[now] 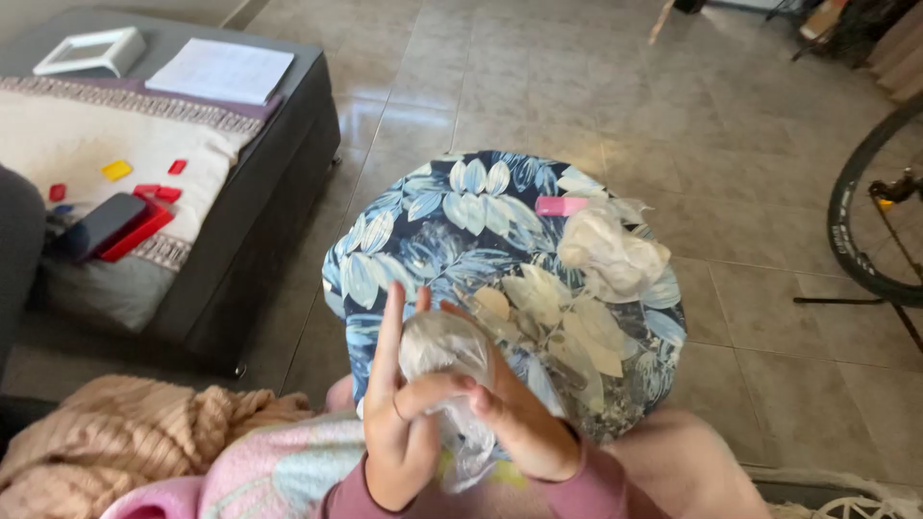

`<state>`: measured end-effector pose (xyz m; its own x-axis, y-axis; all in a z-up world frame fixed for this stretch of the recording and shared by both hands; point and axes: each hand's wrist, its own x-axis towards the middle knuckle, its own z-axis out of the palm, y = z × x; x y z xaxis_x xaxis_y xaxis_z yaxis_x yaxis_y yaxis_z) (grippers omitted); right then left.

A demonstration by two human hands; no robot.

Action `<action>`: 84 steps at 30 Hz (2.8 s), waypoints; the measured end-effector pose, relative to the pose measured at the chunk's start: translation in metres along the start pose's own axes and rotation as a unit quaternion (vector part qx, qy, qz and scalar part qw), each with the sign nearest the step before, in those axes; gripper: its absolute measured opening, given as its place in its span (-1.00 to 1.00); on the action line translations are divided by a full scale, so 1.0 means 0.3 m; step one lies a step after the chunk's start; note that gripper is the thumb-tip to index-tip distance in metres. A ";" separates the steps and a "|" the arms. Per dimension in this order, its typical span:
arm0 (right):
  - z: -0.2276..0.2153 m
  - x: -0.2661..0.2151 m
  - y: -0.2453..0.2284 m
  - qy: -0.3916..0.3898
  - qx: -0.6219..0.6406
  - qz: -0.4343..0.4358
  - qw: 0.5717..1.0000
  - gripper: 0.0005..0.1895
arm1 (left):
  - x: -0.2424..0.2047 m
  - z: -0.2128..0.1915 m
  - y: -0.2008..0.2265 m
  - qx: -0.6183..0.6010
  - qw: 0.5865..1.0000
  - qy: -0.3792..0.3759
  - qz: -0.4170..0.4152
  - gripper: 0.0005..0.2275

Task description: Sculpting and carving a small clay object using hands and a carving tool.

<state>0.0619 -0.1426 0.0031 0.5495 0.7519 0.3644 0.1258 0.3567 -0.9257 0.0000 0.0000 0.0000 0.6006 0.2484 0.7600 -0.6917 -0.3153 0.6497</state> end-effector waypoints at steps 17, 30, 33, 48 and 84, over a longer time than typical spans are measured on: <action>-0.215 -0.019 0.041 0.307 0.251 0.119 0.910 -0.50 | 0.041 0.013 0.004 0.193 0.909 -0.363 0.065 -0.43; -0.539 -0.053 0.040 0.213 -0.439 0.016 0.873 -0.31 | 0.182 0.045 -0.314 0.287 0.918 -0.274 -0.019 -0.64; -0.548 -0.023 0.103 0.202 -0.440 0.084 0.871 -0.44 | 0.228 0.119 -0.371 0.253 0.896 -0.358 -0.065 -0.66; -0.272 -0.013 0.003 0.034 -0.639 0.093 0.763 -0.60 | 0.254 0.122 -0.494 0.266 0.863 -0.407 -0.135 -0.75; -0.289 0.052 0.035 0.175 -0.663 -0.023 0.728 -0.83 | 0.213 -0.020 -0.607 -0.056 0.970 -0.018 -0.234 -0.80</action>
<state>0.1435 -0.1752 -0.0099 0.6669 0.4867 0.5642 0.7097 -0.6457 -0.2819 0.1619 0.0789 -0.0694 0.8721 0.3079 0.3805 -0.3767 -0.0740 0.9234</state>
